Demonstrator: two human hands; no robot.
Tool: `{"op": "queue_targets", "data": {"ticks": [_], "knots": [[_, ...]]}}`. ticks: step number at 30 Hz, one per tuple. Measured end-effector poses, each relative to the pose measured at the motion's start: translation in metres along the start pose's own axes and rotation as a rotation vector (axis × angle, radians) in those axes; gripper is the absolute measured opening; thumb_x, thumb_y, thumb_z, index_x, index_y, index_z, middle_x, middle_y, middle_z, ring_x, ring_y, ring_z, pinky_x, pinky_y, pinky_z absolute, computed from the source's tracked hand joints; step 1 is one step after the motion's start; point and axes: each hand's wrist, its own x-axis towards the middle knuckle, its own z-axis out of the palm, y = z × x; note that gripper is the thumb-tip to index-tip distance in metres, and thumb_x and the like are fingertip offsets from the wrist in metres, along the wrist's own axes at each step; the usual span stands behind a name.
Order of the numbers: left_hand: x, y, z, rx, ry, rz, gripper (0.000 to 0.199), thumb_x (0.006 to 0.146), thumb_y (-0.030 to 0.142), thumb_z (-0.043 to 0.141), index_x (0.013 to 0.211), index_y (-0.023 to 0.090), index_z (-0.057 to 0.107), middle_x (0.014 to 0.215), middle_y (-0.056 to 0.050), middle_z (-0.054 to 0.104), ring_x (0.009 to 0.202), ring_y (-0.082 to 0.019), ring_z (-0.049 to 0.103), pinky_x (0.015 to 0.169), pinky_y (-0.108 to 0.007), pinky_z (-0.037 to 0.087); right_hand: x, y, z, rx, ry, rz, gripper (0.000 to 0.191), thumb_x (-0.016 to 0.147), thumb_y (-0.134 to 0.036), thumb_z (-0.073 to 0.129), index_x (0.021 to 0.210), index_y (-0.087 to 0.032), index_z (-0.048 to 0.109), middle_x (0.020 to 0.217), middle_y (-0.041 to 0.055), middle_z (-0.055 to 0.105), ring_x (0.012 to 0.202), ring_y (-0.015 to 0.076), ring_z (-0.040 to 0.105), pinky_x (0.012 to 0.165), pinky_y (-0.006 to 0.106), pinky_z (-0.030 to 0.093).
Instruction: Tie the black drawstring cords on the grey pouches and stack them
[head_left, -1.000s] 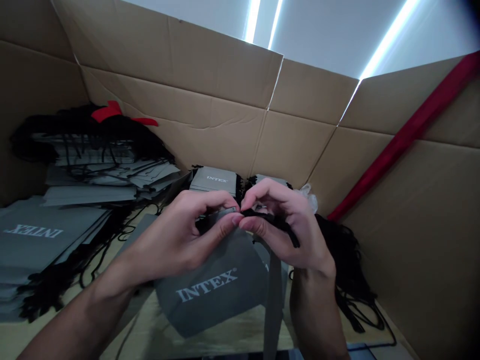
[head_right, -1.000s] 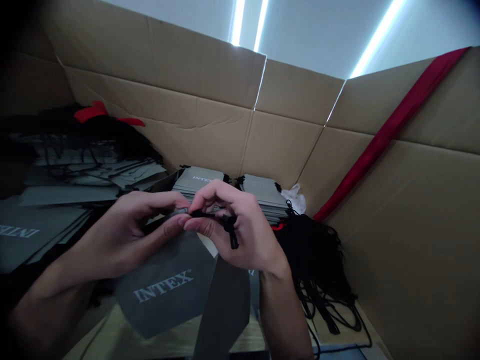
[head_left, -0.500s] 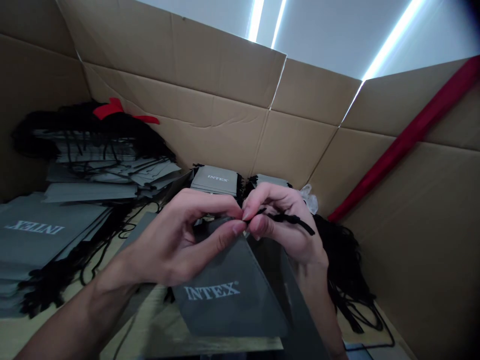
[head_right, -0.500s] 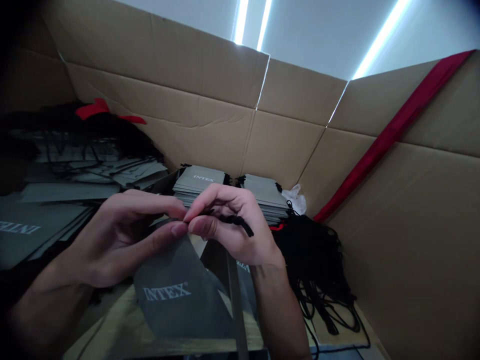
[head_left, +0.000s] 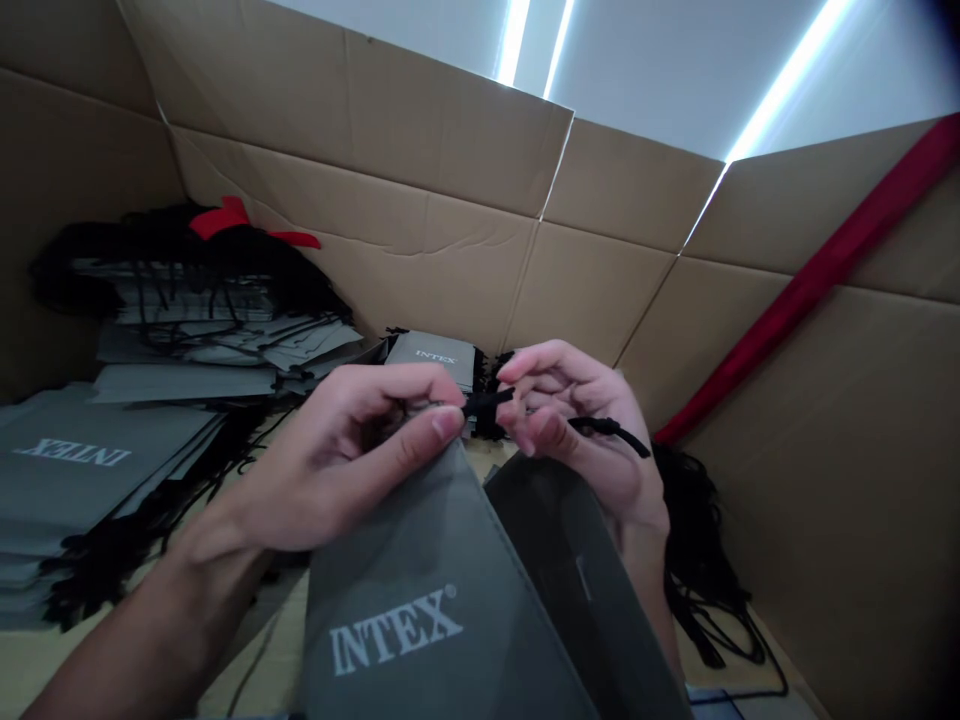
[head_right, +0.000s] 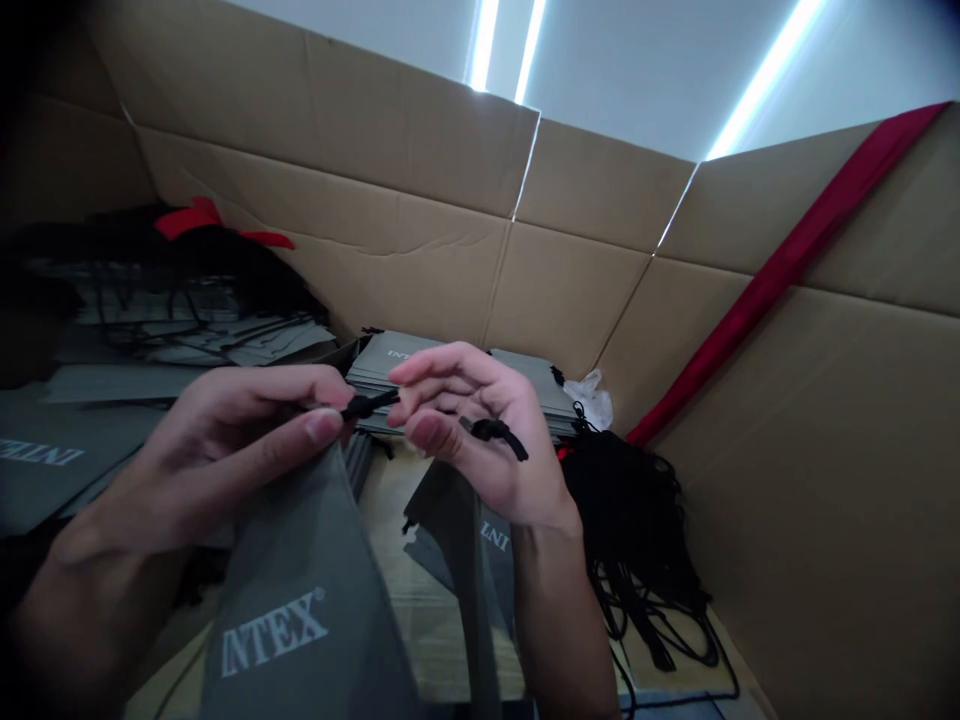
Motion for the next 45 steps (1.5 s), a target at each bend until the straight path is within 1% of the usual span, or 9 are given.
{"op": "queue_targets", "data": {"ticks": [4,8,13,17,25,31,37,41,45], "knots": [[0.003,-0.003,-0.004,-0.073,-0.023,-0.078,0.039,0.115,0.041,0.057,0.083,0.019,0.057,0.071,0.005,0.039,0.059,-0.008,0.033,0.049,-0.018,0.027,-0.006,-0.008,0.003,-0.136,0.127,-0.041,0.027,0.093,-0.035,0.095,0.114,-0.023,0.082,0.098,0.0054,0.082,0.089,0.0184,0.078,0.079,0.027,0.064],[0.005,-0.003,0.0,0.009,-0.024,-0.035,0.037,0.116,0.038,0.055,0.085,0.019,0.058,0.073,0.005,0.043,0.062,-0.008,0.037,0.052,-0.019,0.031,-0.006,-0.01,0.012,-0.251,0.168,-0.056,0.026,0.088,-0.035,0.099,0.102,-0.022,0.082,0.087,0.0024,0.079,0.073,0.0148,0.07,0.063,0.023,0.056],[0.006,-0.003,0.011,0.19,0.012,0.115,0.015,0.115,0.032,0.056,0.113,0.019,0.063,0.075,0.007,0.051,0.064,-0.009,0.044,0.058,-0.02,0.039,-0.004,-0.011,0.016,-0.327,0.135,-0.092,0.022,0.09,-0.027,0.097,0.096,-0.019,0.078,0.077,-0.002,0.07,0.062,0.0096,0.058,0.054,0.02,0.046],[0.006,-0.004,0.015,0.282,-0.005,0.197,0.021,0.117,0.024,0.049,0.104,0.018,0.063,0.075,0.006,0.051,0.062,-0.007,0.042,0.058,-0.021,0.037,-0.004,-0.007,0.014,-0.335,0.109,-0.111,0.019,0.092,-0.022,0.094,0.094,-0.017,0.076,0.077,-0.0017,0.069,0.064,0.0091,0.06,0.056,0.019,0.046],[0.003,-0.002,0.009,0.305,-0.016,0.215,0.017,0.116,0.023,0.052,0.104,0.019,0.063,0.077,0.006,0.056,0.061,-0.008,0.045,0.057,-0.022,0.039,-0.006,-0.008,0.016,-0.26,0.099,-0.109,0.023,0.091,-0.024,0.095,0.101,-0.019,0.075,0.085,-0.0005,0.072,0.07,0.0108,0.065,0.06,0.021,0.049],[0.004,-0.002,0.013,0.421,0.021,0.229,0.011,0.115,0.02,0.054,0.106,0.02,0.061,0.084,0.005,0.065,0.068,-0.007,0.054,0.065,-0.019,0.045,-0.005,-0.011,0.022,-0.34,0.141,-0.135,0.02,0.091,-0.022,0.094,0.095,-0.019,0.075,0.075,-0.0039,0.064,0.06,0.0085,0.051,0.051,0.022,0.038],[0.003,-0.005,0.019,0.416,0.026,0.313,0.012,0.112,0.015,0.053,0.109,0.021,0.063,0.094,0.002,0.069,0.075,-0.009,0.057,0.07,-0.021,0.047,-0.004,0.003,0.022,-0.31,0.192,-0.159,0.014,0.099,-0.023,0.084,0.091,-0.02,0.072,0.079,-0.0008,0.066,0.063,0.0111,0.052,0.054,0.026,0.037],[0.003,-0.008,0.016,0.375,0.043,0.247,0.009,0.112,0.022,0.057,0.111,0.021,0.066,0.09,0.002,0.069,0.073,-0.01,0.058,0.068,-0.023,0.047,-0.002,0.009,0.021,-0.195,0.207,-0.149,0.017,0.098,-0.025,0.086,0.09,-0.021,0.072,0.08,-0.0012,0.067,0.066,0.0112,0.056,0.058,0.026,0.042],[0.007,-0.013,0.006,0.337,-0.037,0.111,0.014,0.111,0.031,0.064,0.117,0.02,0.071,0.09,0.002,0.072,0.071,-0.01,0.057,0.062,-0.022,0.044,0.002,0.006,0.01,-0.237,0.246,-0.132,0.019,0.099,-0.034,0.088,0.094,-0.022,0.074,0.087,-0.0007,0.072,0.071,0.0118,0.064,0.065,0.025,0.05]]}}
